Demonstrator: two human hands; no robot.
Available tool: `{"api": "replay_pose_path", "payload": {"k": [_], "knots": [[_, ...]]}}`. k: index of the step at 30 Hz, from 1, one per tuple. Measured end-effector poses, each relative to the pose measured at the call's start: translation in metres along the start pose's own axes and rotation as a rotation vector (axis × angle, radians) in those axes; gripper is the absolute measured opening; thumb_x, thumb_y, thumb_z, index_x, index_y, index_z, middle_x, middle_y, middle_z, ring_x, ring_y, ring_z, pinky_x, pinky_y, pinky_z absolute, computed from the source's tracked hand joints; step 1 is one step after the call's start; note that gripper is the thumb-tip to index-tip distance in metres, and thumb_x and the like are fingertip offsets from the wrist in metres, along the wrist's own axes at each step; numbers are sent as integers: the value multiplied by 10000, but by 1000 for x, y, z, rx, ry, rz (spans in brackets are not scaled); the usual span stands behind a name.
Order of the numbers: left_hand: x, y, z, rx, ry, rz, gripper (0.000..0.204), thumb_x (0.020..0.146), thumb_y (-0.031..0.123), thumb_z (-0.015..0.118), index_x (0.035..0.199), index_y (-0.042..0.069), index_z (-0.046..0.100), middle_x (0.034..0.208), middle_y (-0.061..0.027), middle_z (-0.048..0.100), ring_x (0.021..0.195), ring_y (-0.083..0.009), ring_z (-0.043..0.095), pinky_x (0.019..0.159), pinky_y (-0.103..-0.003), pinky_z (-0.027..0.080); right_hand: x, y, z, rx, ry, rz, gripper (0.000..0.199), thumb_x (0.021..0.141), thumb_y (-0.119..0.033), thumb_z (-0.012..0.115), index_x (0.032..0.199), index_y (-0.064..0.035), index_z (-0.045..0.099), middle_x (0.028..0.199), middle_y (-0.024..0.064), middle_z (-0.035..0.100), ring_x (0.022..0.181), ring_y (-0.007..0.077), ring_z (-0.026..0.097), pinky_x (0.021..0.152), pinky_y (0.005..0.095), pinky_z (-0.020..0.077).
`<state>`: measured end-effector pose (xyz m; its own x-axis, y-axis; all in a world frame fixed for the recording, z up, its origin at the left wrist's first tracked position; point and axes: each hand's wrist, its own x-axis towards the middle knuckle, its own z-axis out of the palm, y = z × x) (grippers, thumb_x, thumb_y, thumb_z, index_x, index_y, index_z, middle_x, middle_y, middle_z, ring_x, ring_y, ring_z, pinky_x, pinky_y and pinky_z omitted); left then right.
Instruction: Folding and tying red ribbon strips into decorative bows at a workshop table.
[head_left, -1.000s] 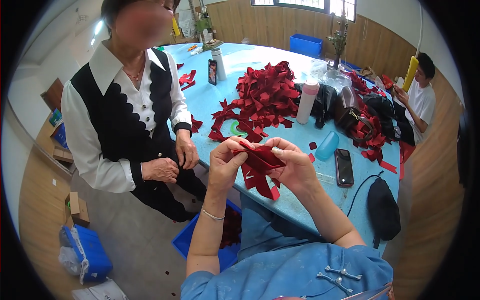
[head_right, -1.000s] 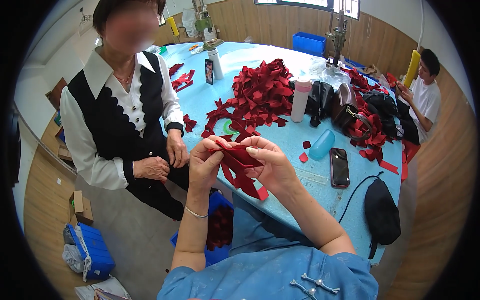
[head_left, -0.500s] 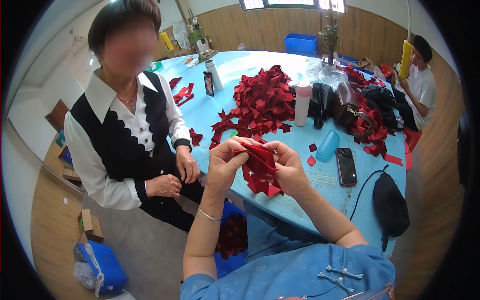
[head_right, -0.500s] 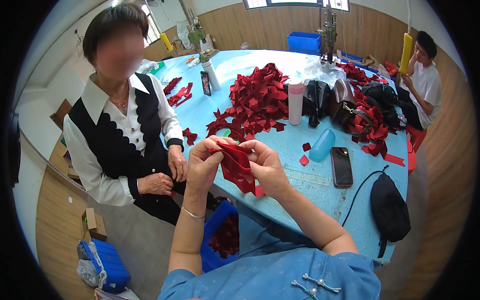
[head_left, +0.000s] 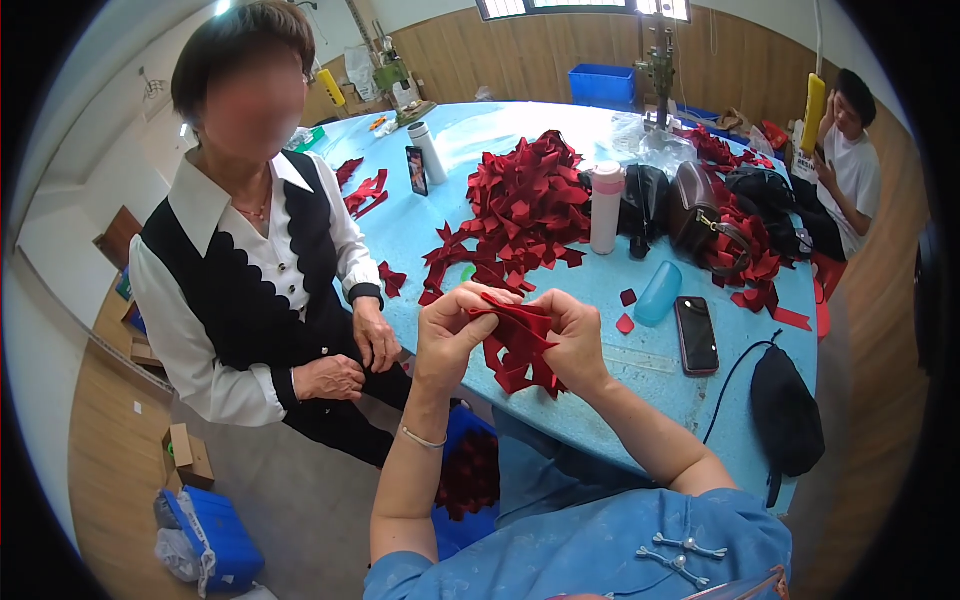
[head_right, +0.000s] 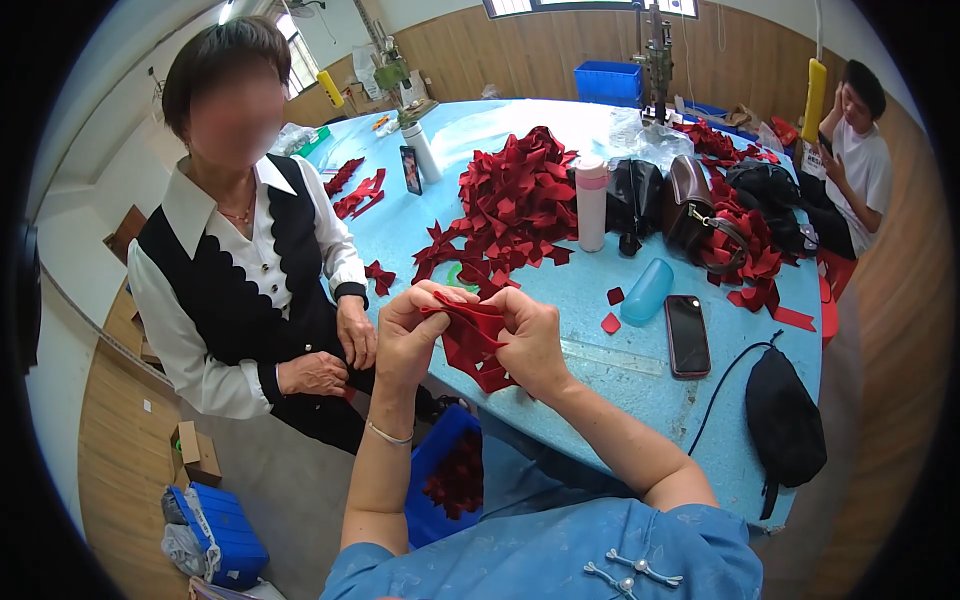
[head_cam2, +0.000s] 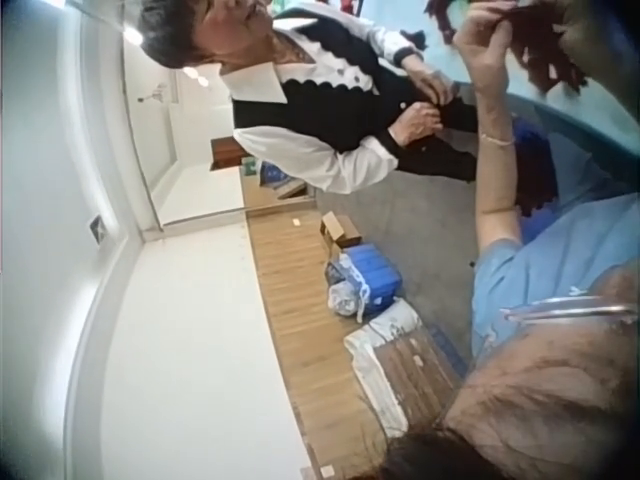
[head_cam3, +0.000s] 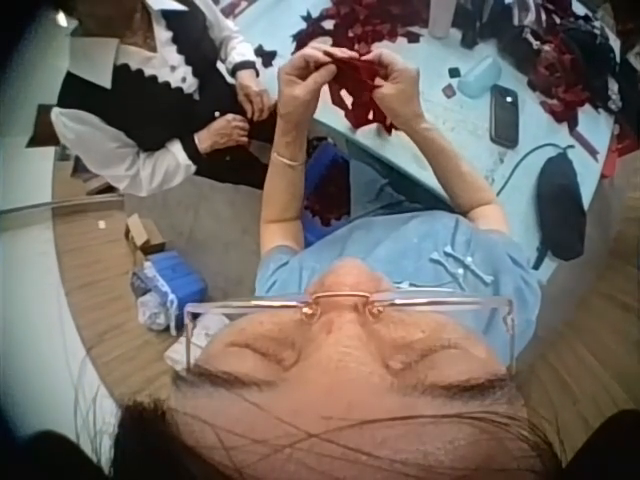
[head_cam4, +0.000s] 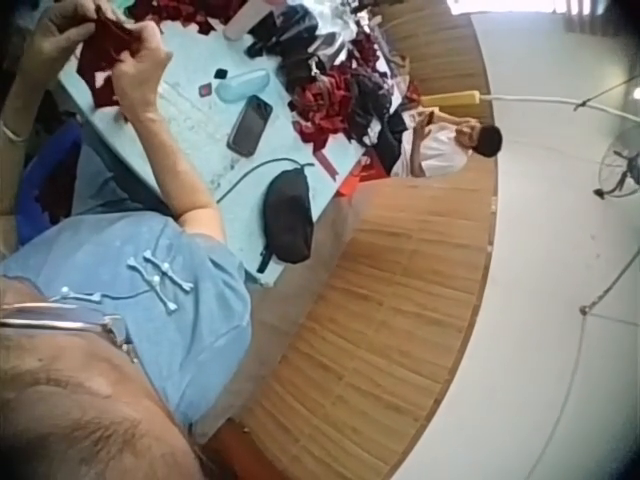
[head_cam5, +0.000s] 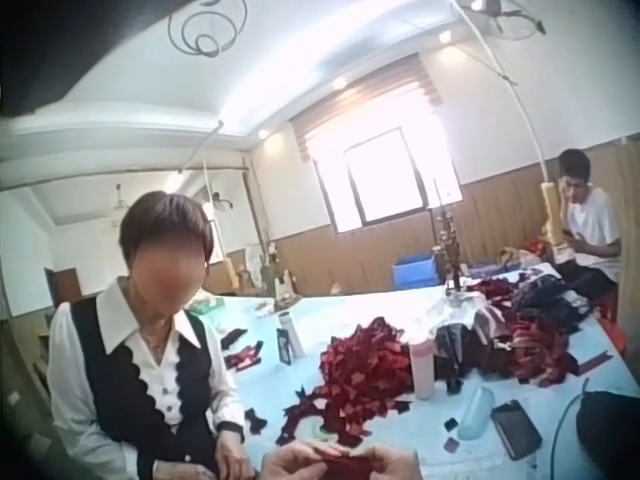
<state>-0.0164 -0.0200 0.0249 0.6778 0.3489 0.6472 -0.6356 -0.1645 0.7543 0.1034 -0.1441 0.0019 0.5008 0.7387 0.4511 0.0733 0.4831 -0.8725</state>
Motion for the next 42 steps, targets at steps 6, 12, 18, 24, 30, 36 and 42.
{"api": "replay_pose_path", "payload": {"k": [6, 12, 18, 24, 30, 36, 42], "knots": [[-6, 6, 12, 112, 102, 67, 78, 893, -56, 639, 952, -4, 634, 1067, -150, 664, 1129, -348, 645, 968, -428, 527, -1, 7, 0, -180, -85, -195, 265, 866, 36, 654, 1129, 9, 636, 948, 61, 712, 838, 111, 669, 723, 250, 549], [-11, 8, 12, 156, 165, 137, 110, 899, -94, 611, 969, -12, 630, 1098, -152, 655, 1144, -330, 641, 987, -409, 523, -5, -1, -11, -230, -333, -115, 404, 886, 21, 583, 1289, 10, 551, 1056, 81, 680, 907, 123, 643, 779, 281, 529], [-16, 9, 8, 275, 181, 175, 138, 853, -129, 655, 953, -34, 652, 1102, -135, 670, 1097, -248, 648, 962, -337, 512, -5, -3, -16, -178, -476, -35, 525, 882, 20, 562, 1398, 17, 462, 1138, 95, 645, 960, 137, 624, 825, 297, 514], [-19, 13, 4, 314, 175, 174, 136, 850, -124, 661, 948, -29, 654, 1105, -134, 661, 1052, -217, 647, 920, -316, 521, -3, -18, -20, 207, -538, 139, 548, 895, -42, 562, 1423, 33, 433, 1158, 136, 638, 988, 208, 636, 869, 349, 519], [-17, 18, 0, 348, 120, 156, 126, 868, -112, 646, 955, -22, 635, 1104, -144, 654, 1031, -205, 644, 919, -318, 520, 18, -20, -22, 516, -469, 410, 465, 1002, -211, 554, 1372, 65, 494, 1230, 162, 630, 1096, 198, 645, 861, 340, 560], [-16, 22, -4, 361, 90, 114, 132, 862, -115, 650, 953, -20, 636, 1101, -146, 656, 1067, -222, 643, 937, -335, 516, 24, -42, -14, 211, -474, 366, 427, 1002, -252, 579, 1273, 79, 581, 1086, 134, 678, 920, 159, 680, 701, 281, 596], [-16, 23, -11, 266, 34, 84, 141, 846, -117, 668, 947, -20, 647, 1097, -140, 659, 1125, -255, 633, 961, -359, 508, 30, -37, -20, 276, -454, 498, 324, 989, -156, 577, 1214, 69, 636, 978, 109, 715, 845, 127, 685, 686, 255, 570]]}}
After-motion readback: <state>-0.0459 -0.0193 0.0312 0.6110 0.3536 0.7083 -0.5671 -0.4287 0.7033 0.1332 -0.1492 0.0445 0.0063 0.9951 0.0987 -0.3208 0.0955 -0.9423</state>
